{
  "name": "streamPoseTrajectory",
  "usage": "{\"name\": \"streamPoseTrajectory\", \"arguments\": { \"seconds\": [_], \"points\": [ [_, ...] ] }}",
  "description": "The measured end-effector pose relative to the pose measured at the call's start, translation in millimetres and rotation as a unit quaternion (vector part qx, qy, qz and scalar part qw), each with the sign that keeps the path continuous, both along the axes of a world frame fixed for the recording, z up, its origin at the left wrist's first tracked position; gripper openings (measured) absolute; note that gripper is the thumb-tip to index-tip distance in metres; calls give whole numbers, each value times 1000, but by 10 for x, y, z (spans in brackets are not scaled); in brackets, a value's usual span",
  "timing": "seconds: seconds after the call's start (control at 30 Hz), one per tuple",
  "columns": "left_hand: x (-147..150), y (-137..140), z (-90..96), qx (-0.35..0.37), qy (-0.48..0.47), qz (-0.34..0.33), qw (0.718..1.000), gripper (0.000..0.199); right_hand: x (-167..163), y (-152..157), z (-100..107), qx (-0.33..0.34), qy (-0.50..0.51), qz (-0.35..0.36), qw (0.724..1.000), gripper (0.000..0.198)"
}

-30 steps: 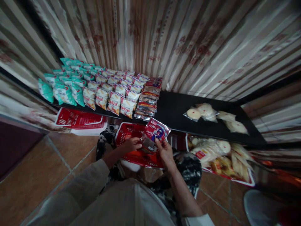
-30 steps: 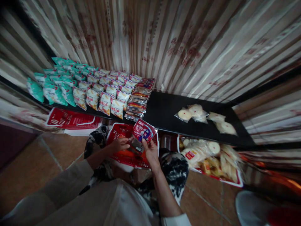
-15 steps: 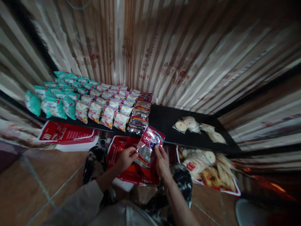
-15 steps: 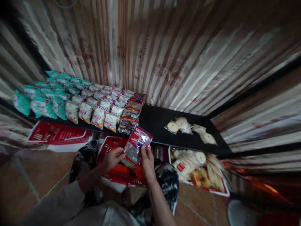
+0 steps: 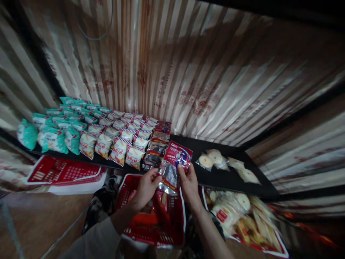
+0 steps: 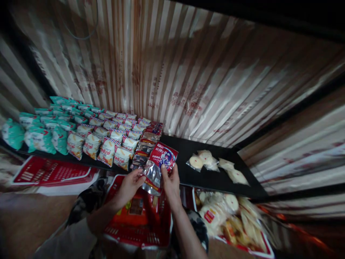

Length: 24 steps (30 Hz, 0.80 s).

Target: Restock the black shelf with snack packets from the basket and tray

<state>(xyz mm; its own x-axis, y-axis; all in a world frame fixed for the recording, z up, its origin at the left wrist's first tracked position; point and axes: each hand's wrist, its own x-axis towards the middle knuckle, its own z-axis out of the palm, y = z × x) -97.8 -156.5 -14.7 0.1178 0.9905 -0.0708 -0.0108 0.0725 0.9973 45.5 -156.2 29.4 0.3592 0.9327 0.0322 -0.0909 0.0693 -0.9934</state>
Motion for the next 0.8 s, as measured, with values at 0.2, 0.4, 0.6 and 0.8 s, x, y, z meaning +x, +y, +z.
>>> {"name": "streamPoseTrajectory", "arguments": {
  "seconds": [0.2, 0.4, 0.6, 0.8],
  "points": [
    [56, 261, 58, 48, 8, 62, 997, 37, 14, 327, 22, 15, -28, -39, 999, 84],
    [82, 335, 186, 165, 62, 106, 979, 38, 36, 802, 128, 13, -94, -31, 995, 89],
    [148, 489, 193, 236, 169, 152, 945, 41, -52, 1278, 228, 37, -243, -34, 969, 69],
    [163, 629, 136, 242, 259, 157, 922, 48, -178, 1546, 339, -13, -428, -38, 903, 48]
  ]
}}
